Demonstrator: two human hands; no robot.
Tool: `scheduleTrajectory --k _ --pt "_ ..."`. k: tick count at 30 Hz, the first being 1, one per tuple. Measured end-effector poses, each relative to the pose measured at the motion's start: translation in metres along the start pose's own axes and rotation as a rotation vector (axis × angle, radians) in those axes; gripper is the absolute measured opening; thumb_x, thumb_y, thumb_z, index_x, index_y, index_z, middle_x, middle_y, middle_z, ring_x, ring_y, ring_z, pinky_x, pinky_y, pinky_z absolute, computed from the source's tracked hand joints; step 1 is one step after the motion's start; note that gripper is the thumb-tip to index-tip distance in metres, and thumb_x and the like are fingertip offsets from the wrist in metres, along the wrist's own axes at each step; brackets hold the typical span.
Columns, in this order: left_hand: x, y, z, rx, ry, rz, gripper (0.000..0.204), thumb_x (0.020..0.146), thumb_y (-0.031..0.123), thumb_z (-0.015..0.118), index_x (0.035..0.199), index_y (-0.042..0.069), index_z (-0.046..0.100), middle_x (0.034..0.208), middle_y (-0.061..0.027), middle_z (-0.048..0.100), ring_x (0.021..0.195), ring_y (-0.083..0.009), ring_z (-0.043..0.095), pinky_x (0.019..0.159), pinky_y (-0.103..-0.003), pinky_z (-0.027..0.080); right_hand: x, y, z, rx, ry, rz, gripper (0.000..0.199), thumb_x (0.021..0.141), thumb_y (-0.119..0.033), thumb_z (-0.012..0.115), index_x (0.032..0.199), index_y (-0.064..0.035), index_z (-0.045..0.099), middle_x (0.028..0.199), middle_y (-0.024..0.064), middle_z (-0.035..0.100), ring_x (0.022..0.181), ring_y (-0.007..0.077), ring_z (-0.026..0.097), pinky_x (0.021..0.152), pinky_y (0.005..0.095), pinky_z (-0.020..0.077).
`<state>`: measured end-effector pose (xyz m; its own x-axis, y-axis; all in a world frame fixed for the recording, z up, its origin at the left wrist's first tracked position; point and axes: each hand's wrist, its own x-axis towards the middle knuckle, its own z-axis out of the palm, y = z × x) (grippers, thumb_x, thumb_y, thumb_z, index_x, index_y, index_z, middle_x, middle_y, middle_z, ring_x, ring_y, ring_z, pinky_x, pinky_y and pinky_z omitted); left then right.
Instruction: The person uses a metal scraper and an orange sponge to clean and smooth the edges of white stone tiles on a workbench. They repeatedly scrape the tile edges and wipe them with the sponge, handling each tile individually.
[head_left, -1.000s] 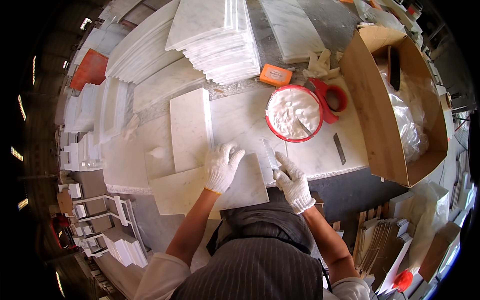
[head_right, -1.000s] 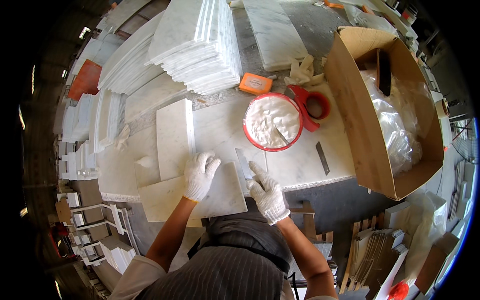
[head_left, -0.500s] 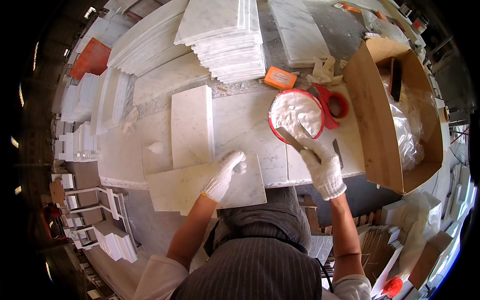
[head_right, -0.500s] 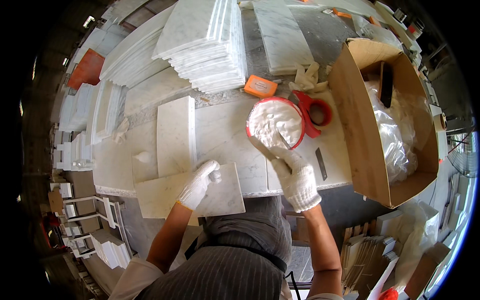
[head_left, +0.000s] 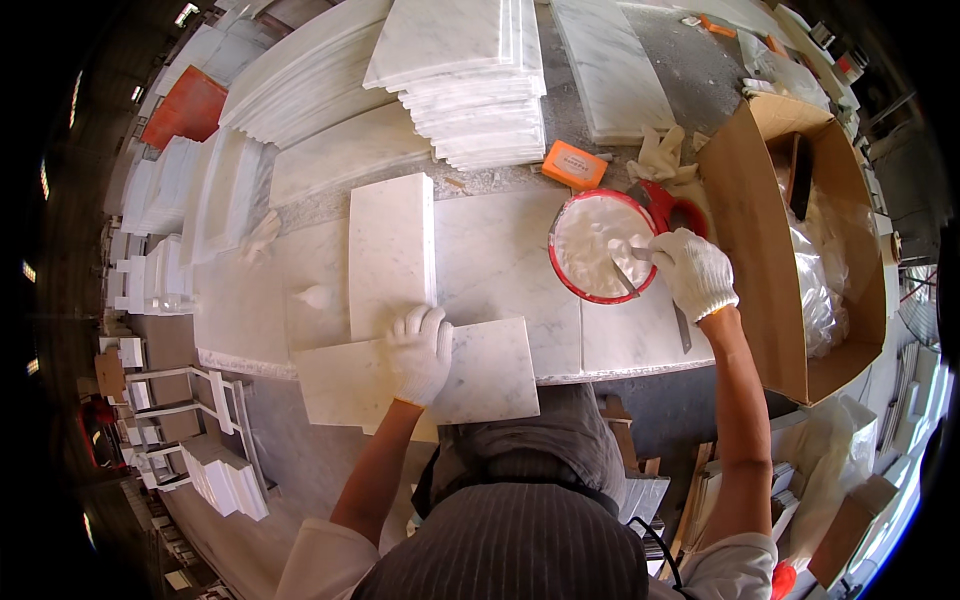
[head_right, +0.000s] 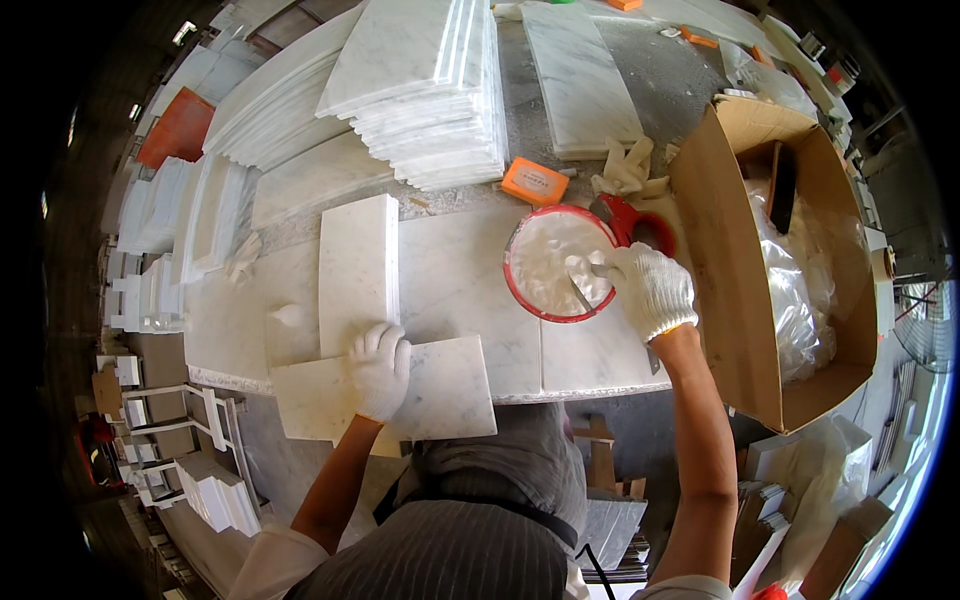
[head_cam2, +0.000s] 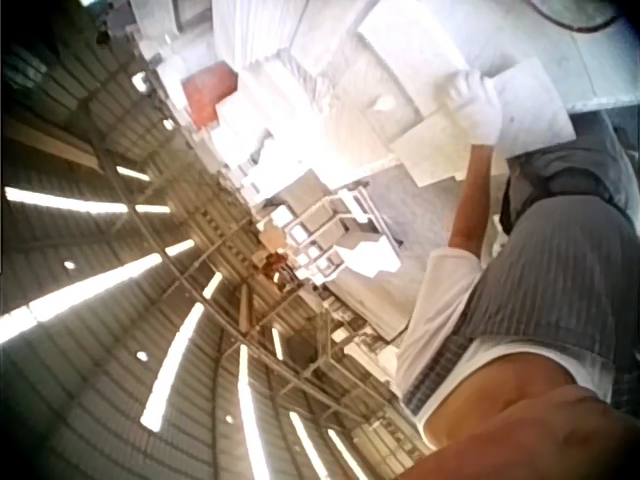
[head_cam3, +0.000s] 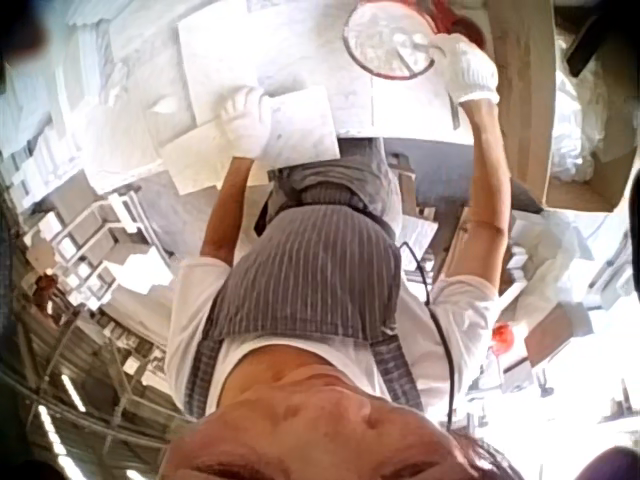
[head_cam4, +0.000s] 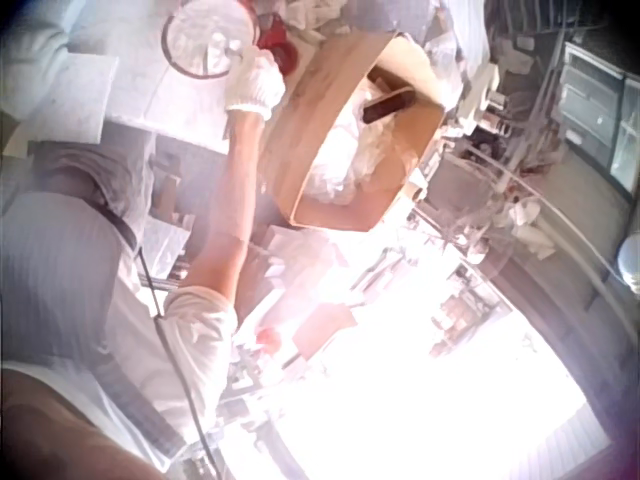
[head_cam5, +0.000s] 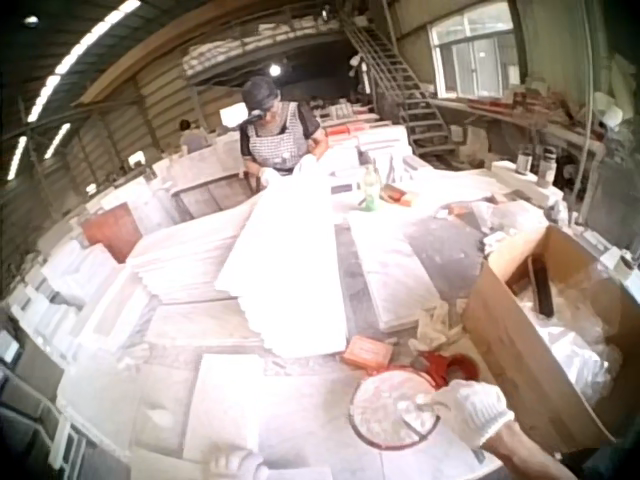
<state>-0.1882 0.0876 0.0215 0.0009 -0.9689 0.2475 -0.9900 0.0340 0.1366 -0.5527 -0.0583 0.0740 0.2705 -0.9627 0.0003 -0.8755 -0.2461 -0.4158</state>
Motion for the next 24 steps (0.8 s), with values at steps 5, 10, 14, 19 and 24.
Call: scheduleTrajectory --k 5,10,14,19,24 --pt "-0.003 -0.006 0.002 -0.049 0.012 -0.031 0.017 0.087 0.019 0.06 0.099 0.008 0.064 0.105 -0.0074 0.061 0.091 -0.0292 0.054 0.082 -0.043 0.042 0.042 -0.025 -0.012 -0.074 0.141 -0.092 0.034 0.082 -0.029 0.066 0.109 -0.0099 0.065 0.101 0.0113 0.062 0.092 0.0324 0.06 0.078 0.0443 0.0482" --pt "0.003 -0.011 -0.001 -0.089 0.06 0.006 0.015 0.086 0.02 0.061 0.094 0.009 0.065 0.102 -0.0066 0.061 0.09 -0.0284 0.054 0.08 -0.043 0.042 0.109 -0.047 0.029 -0.209 0.082 -0.207 0.056 0.079 -0.032 0.068 0.13 -0.0149 0.052 0.119 0.0091 0.059 0.105 0.0322 0.057 0.088 0.0462 0.0449" --pt "-0.002 -0.007 0.004 -0.136 0.037 -0.056 0.015 0.084 0.017 0.064 0.095 0.007 0.065 0.103 -0.0076 0.061 0.093 -0.0291 0.054 0.083 -0.043 0.042 0.153 -0.046 0.063 -0.286 -0.061 -0.076 0.063 0.078 -0.041 0.07 0.133 -0.0193 0.047 0.125 0.0105 0.057 0.111 0.0336 0.056 0.092 0.046 0.0447" --pt "0.0 -0.009 0.002 -0.18 0.042 -0.068 0.012 0.083 0.016 0.065 0.09 0.007 0.066 0.101 -0.0068 0.061 0.092 -0.0292 0.054 0.082 -0.042 0.043 0.17 -0.035 0.083 -0.336 -0.225 0.006 0.073 0.075 -0.046 0.072 0.136 -0.0201 0.043 0.122 0.0123 0.06 0.111 0.0354 0.057 0.09 0.048 0.0465" --pt "0.0 -0.012 -0.003 -0.16 0.037 -0.059 0.009 0.082 0.015 0.065 0.085 0.007 0.065 0.1 -0.0054 0.06 0.09 -0.0285 0.054 0.08 -0.042 0.043 0.166 -0.046 0.086 -0.267 -0.15 -0.07 0.071 0.071 -0.041 0.074 0.129 -0.0148 0.041 0.118 0.0145 0.059 0.106 0.0369 0.06 0.086 0.0492 0.0486"
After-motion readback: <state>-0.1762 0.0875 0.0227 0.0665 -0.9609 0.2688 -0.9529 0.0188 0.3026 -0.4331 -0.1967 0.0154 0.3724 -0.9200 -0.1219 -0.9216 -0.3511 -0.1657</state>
